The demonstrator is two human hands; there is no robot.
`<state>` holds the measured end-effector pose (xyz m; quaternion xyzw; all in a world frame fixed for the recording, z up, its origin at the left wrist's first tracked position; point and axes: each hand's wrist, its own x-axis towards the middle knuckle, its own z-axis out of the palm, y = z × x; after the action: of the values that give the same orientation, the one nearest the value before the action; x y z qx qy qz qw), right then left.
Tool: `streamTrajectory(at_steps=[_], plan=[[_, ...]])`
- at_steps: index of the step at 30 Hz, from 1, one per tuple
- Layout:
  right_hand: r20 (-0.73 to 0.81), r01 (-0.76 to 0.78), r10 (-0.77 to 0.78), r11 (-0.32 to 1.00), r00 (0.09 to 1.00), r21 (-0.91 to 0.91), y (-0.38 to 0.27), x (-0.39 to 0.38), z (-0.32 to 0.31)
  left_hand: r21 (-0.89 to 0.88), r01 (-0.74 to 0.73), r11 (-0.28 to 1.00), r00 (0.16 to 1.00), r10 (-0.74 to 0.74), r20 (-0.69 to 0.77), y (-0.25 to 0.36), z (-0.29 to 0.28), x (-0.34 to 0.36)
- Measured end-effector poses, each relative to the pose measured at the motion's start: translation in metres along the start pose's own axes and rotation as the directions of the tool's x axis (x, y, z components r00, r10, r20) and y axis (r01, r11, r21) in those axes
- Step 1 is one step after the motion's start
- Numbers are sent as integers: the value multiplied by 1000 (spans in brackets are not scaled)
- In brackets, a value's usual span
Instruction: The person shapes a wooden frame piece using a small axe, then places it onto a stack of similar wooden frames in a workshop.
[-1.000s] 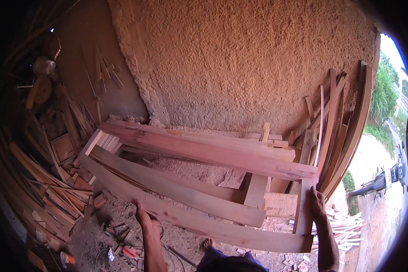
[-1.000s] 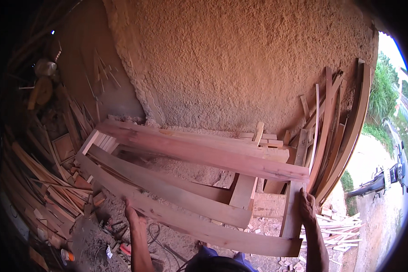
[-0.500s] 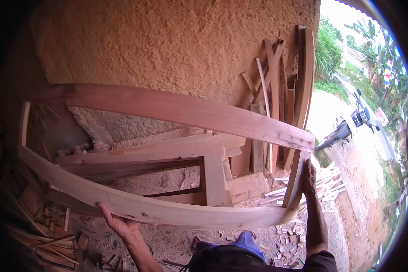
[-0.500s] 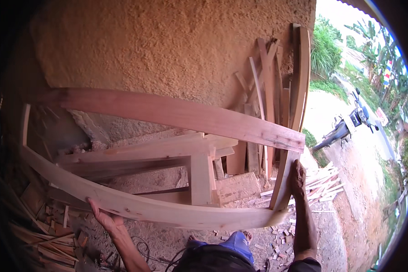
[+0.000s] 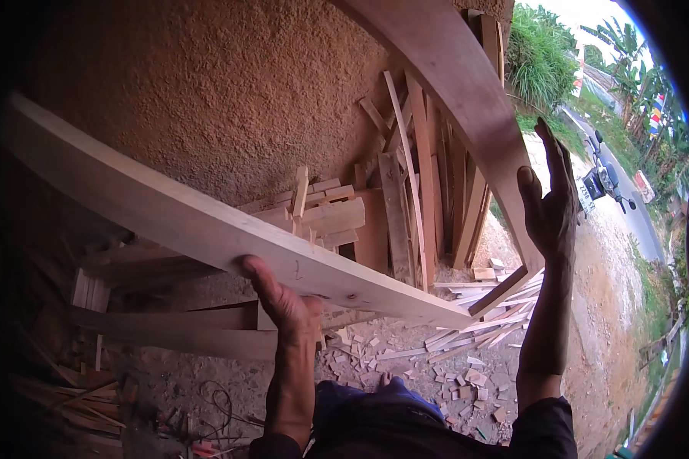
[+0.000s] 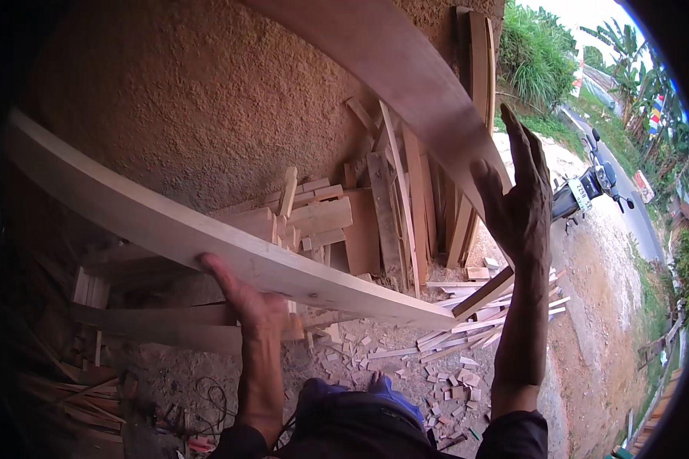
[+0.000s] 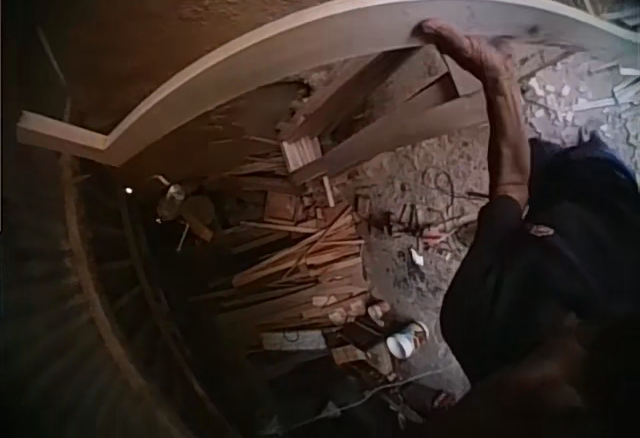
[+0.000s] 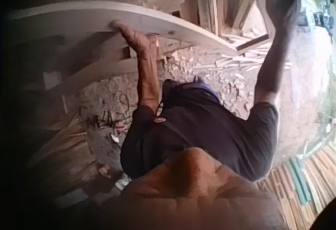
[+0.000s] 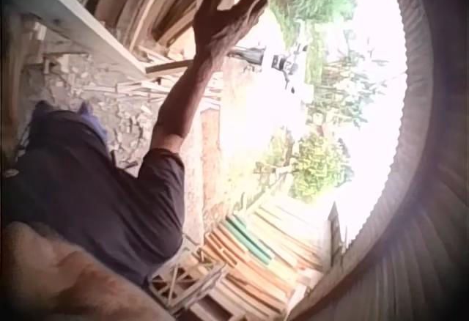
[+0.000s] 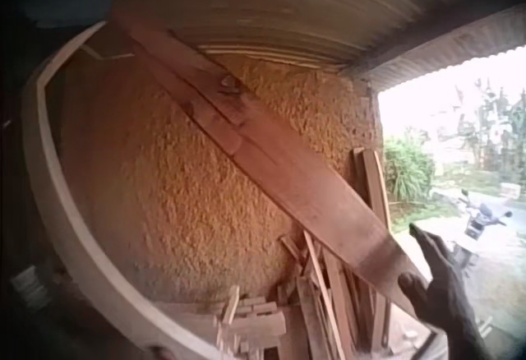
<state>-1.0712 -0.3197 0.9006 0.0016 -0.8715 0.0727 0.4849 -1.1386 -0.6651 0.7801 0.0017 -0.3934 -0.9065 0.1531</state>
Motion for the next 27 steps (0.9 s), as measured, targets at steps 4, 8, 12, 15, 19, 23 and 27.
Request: streamTrajectory(at_steps=[4, 8, 12, 15, 19, 23, 27], plan=[[-68, 112, -104, 987, 992, 113, -37, 94, -15, -89, -57, 994, 992, 66, 106, -76, 13, -8], [-237, -13, 36, 995, 971, 98, -2, 132, -27, 458, -76, 886, 950, -76, 304, -128, 22, -8], [-279, -65, 79, 996, 957, 60, 55, 121, -25, 312, -40, 949, 909, -95, 406, -163, 55, 3], [-272, -107, 118, 993, 955, 52, 85, 100, -5, 299, -43, 953, 903, -91, 420, -183, 73, 25], [-263, -148, 159, 987, 952, 60, 111, 75, 37, 317, 39, 948, 902, -170, 396, -219, 85, 57], [-235, -163, 183, 981, 954, 101, 140, 60, 94, 473, 168, 865, 921, -308, 236, -268, 88, 78], [-182, -177, 204, 972, 962, 154, 178, 57, 162, 382, 168, 909, 921, -283, 269, -316, 81, 105]])
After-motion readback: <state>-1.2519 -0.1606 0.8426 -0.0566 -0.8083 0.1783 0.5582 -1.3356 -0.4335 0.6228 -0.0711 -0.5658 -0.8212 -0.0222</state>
